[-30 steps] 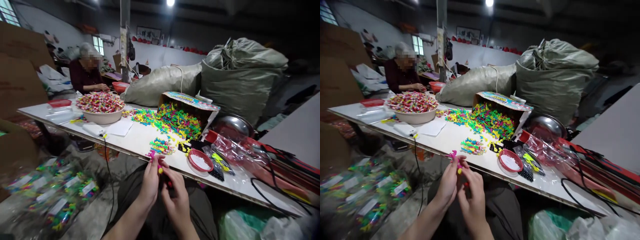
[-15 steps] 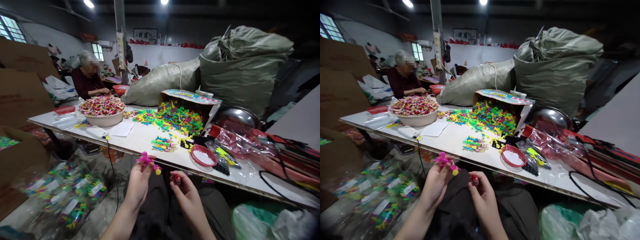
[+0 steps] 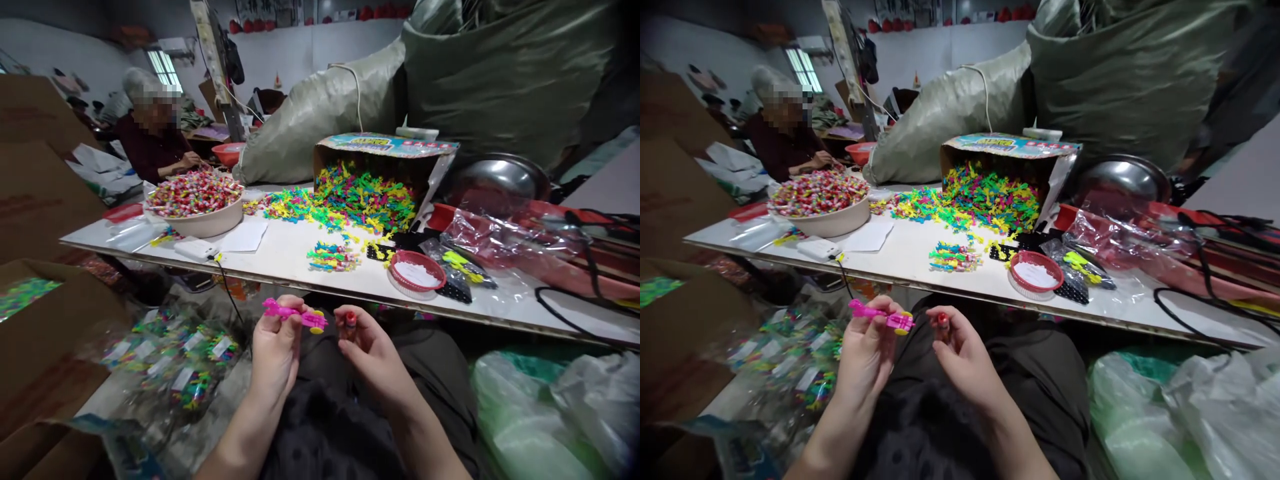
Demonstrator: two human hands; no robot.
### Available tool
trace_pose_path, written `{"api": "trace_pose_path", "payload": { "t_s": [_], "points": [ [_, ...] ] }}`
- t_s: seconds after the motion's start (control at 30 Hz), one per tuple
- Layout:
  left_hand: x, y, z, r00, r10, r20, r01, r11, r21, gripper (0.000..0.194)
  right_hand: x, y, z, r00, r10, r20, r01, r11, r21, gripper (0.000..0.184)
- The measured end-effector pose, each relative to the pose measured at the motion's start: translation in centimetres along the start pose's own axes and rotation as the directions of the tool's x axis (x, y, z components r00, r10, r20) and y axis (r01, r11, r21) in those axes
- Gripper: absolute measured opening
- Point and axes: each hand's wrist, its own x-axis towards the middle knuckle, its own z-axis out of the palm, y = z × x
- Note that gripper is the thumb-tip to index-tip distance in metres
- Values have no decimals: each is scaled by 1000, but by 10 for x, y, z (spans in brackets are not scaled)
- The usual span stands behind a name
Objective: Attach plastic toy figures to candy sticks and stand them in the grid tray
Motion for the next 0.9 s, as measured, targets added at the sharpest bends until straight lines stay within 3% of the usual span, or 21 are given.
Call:
{"api": "trace_pose_path", "payload": {
  "t_s": [0.07, 0.13, 0.27, 0.37, 0.5, 0.73, 0.9],
  "points": [
    [0, -1, 0, 1000, 28, 12, -29, 999, 23, 32, -3, -6, 1, 998, -51, 29, 55, 987, -153, 27],
    [1, -3, -1, 998, 56, 18, -57, 998, 35, 30, -7, -11, 3, 996, -80, 31, 84, 977, -198, 31],
    [2, -4, -3, 994, 86, 69, -90, 994, 59, 26, -11, -15, 5, 998, -23, -53, 17, 993, -113, 32],
    [2, -4, -3, 985, 109, 135, -118, 991, 64, 24, -10, -17, 4, 995, 24, -101, -39, 989, -143, 20],
    [1, -4, -2, 971, 131, 201, -142, 989, 40, 21, -7, -19, 2, 990, 14, -143, -40, 984, -176, 20],
    [1, -5, -2, 973, 107, 205, -124, 990, 72, 26, -7, -20, 1, 987, 35, -157, -59, 986, -154, 23],
    [1, -9, -3, 971, 111, 213, -127, 990, 65, 27, -7, -18, -3, 991, 100, -90, -108, 990, -88, 26]
  ]
}}
